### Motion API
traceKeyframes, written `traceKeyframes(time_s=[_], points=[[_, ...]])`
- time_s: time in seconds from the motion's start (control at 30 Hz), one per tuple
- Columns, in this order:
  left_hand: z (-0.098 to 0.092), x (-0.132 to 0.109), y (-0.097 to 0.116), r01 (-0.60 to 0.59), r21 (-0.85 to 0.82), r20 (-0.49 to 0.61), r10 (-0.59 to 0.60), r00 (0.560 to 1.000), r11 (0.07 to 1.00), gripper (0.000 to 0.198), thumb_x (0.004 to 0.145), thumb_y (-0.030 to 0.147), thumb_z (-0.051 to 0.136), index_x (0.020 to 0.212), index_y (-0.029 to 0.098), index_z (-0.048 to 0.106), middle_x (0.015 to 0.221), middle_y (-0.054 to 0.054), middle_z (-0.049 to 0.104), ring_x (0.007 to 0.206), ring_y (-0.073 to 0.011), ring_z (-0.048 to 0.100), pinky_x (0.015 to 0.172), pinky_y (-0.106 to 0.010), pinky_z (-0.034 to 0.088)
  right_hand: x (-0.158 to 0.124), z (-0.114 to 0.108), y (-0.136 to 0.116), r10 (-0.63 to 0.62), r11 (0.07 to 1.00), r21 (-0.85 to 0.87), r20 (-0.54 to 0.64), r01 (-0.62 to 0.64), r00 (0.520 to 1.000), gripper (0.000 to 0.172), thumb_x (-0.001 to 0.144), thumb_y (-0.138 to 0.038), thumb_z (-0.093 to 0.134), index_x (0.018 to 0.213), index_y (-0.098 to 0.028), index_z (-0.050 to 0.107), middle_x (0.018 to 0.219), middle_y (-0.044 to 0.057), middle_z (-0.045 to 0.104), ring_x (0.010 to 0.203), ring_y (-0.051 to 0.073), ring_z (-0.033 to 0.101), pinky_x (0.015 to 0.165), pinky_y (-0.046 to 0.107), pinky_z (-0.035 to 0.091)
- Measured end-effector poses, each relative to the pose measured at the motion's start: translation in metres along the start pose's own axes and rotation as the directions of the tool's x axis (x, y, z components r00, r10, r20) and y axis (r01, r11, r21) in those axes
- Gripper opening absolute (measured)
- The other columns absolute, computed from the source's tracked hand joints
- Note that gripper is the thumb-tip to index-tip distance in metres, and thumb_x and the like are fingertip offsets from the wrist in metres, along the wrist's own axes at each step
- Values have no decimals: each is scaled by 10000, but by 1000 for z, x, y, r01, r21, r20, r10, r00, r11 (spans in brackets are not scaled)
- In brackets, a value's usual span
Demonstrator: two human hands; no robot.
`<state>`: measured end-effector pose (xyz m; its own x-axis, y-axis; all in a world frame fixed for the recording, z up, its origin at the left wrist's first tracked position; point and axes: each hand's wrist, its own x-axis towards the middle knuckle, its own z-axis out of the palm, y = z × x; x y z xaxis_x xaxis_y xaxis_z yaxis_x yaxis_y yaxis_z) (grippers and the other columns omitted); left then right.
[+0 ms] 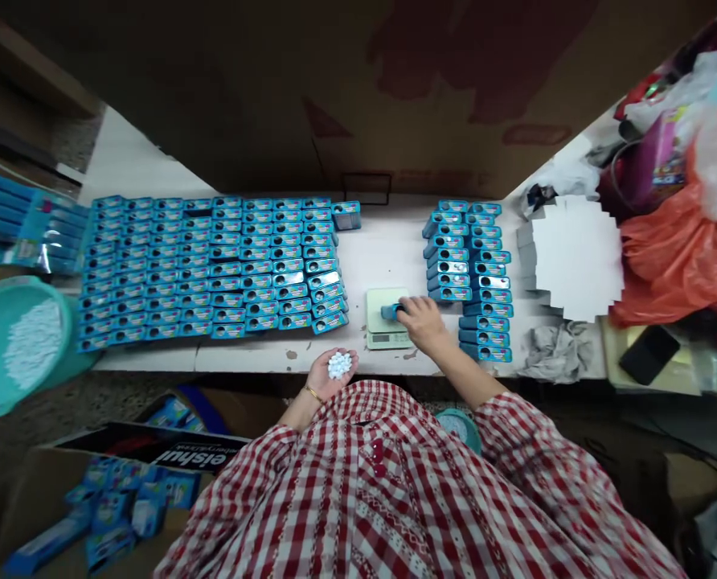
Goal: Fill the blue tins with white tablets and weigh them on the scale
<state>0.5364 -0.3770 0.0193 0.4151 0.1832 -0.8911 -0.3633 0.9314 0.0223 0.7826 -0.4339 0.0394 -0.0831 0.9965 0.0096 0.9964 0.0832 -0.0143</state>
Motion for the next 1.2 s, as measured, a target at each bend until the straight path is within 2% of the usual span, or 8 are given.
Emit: traceKeyframes(time_s=[0.17, 0.27, 0.4, 0.57, 0.8, 1.0, 1.1, 1.2], points=[[-3, -3, 0, -18, -21, 12, 18, 1000, 1000, 259, 825, 170, 424, 650, 111, 605, 720, -109, 667, 719, -180, 645, 666, -299, 529, 25, 13, -15, -62, 993, 97, 29, 59, 998, 198, 841, -168, 464, 969, -199, 611, 1186, 83, 562, 1021, 224, 479, 906, 389, 328], [-10, -4, 2, -35, -48, 17, 36, 999, 998, 262, 828, 176, 419, 654, 108, 603, 729, -108, 665, 720, -180, 644, 672, -303, 529, 6, 20, 4, 106, 966, 244, -98, -80, 989, 276, 836, -292, 510, 1084, -193, 580, 1211, 99, 556, 1079, 240, 482, 900, 386, 372], [-15, -3, 5, -49, -77, -14, 48, 999, 996, 245, 822, 183, 431, 660, 110, 600, 732, -111, 661, 729, -183, 640, 666, -301, 528, -29, 29, 30, 385, 846, 450, -141, -287, 912, 314, 851, -343, 473, 1099, -180, 574, 1119, 114, 606, 1036, 237, 543, 870, 399, 432], [-14, -2, 7, -48, -77, -30, 46, 998, 996, 218, 808, 175, 445, 672, 112, 602, 733, -114, 656, 742, -181, 633, 679, -304, 524, -47, 41, 31, 429, 770, 554, -85, -315, 899, 327, 832, -351, 499, 1105, -186, 570, 1104, 112, 610, 1054, 234, 548, 900, 410, 439], [-13, -5, 7, -59, -61, -39, 56, 998, 996, 244, 822, 183, 427, 664, 113, 598, 731, -108, 655, 734, -174, 631, 685, -300, 527, -34, 42, 22, 399, 773, 572, -106, -272, 911, 496, 810, -385, 525, 1258, -192, 433, 1236, 128, 513, 1161, 239, 463, 959, 429, 403], [-13, -5, 8, -48, -83, -35, 45, 998, 995, 251, 826, 176, 424, 661, 103, 598, 723, -114, 656, 706, -177, 637, 684, -306, 525, -17, 28, 17, 344, 797, 567, -146, -206, 928, 495, 818, -384, 515, 1260, -179, 430, 1260, 138, 478, 1188, 253, 426, 977, 447, 381], [-5, -2, 4, -25, -68, 1, 25, 1000, 997, 233, 818, 174, 435, 674, 104, 603, 740, -119, 665, 721, -183, 642, 692, -312, 520, -11, 11, -6, 285, 814, 562, -167, -146, 944, 402, 833, -364, 501, 1201, -201, 494, 1162, 123, 532, 1114, 251, 474, 937, 441, 409], [10, 7, -2, -12, -35, 89, 15, 996, 999, 217, 809, 169, 440, 702, 99, 615, 736, -113, 671, 712, -186, 644, 708, -323, 514, -6, -5, -47, 54, 818, 574, -160, 48, 986, 328, 853, -325, 477, 1152, -203, 531, 1071, 108, 571, 1016, 225, 516, 881, 396, 454]])
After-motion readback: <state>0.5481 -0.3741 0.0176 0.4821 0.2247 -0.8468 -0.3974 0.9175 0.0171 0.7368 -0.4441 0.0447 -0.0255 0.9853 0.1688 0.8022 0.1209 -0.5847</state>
